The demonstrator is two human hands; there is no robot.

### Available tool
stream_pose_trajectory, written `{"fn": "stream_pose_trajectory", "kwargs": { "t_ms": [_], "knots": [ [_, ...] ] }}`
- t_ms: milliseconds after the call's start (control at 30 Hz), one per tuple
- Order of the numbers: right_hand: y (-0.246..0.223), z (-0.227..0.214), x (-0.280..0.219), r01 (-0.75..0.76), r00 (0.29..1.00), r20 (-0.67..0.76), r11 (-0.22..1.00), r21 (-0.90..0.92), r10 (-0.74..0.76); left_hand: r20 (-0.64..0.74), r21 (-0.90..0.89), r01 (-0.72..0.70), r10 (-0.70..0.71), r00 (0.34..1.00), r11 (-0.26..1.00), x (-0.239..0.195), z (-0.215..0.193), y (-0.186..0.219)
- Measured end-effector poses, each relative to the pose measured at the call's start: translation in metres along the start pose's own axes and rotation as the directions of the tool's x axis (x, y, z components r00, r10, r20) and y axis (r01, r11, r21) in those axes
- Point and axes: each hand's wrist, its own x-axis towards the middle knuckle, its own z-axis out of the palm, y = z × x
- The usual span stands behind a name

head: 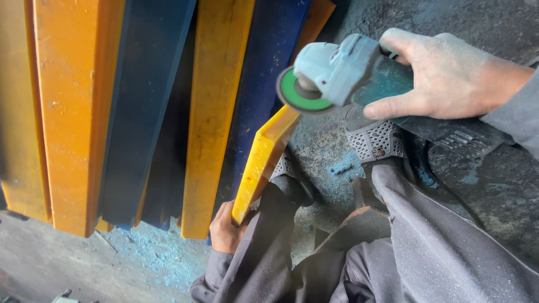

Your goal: The person uses an angle grinder to smooth and trim the edges of colored plastic bars.

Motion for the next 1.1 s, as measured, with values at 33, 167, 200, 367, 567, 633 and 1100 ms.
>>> {"fn": "stream_pose_trajectory", "kwargs": {
  "t_ms": [33,167,200,367,567,633,1100],
  "knots": [
    [0.006,0.004,0.001,-0.023,0.999,-0.031,0.999,-0.036,0.022,0.005,0.001,0.011,-0.011,1.0,1.0,0.002,0.001,0.0],
    [0.053,0.044,-0.002,0.103,0.97,-0.24,0.968,0.229,-0.047,0.013,-0.001,0.01,-0.01,1.0,1.0,0.008,0.003,0.002],
    [0.067,0.056,-0.003,0.104,0.971,-0.236,0.968,0.226,-0.049,0.013,-0.003,0.014,-0.014,1.0,1.0,0.011,0.003,0.003],
    [0.078,0.068,-0.038,0.423,0.871,-0.455,0.755,0.502,-0.186,-0.039,0.061,-0.093,0.095,0.995,0.994,0.039,0.013,0.015],
    [0.075,0.09,-0.066,0.279,0.959,-0.284,0.214,0.936,-0.006,-0.17,0.168,-0.293,0.32,0.932,0.941,0.115,0.039,0.051],
    [0.075,0.093,-0.07,0.259,0.964,-0.265,0.187,0.948,0.01,-0.194,0.14,-0.299,0.322,0.927,0.944,0.135,0.059,0.06],
    [0.044,0.088,-0.066,0.194,0.98,-0.19,0.072,0.978,-0.06,-0.228,-0.13,-0.345,0.31,0.923,0.93,0.136,0.072,0.009]
  ]
}}
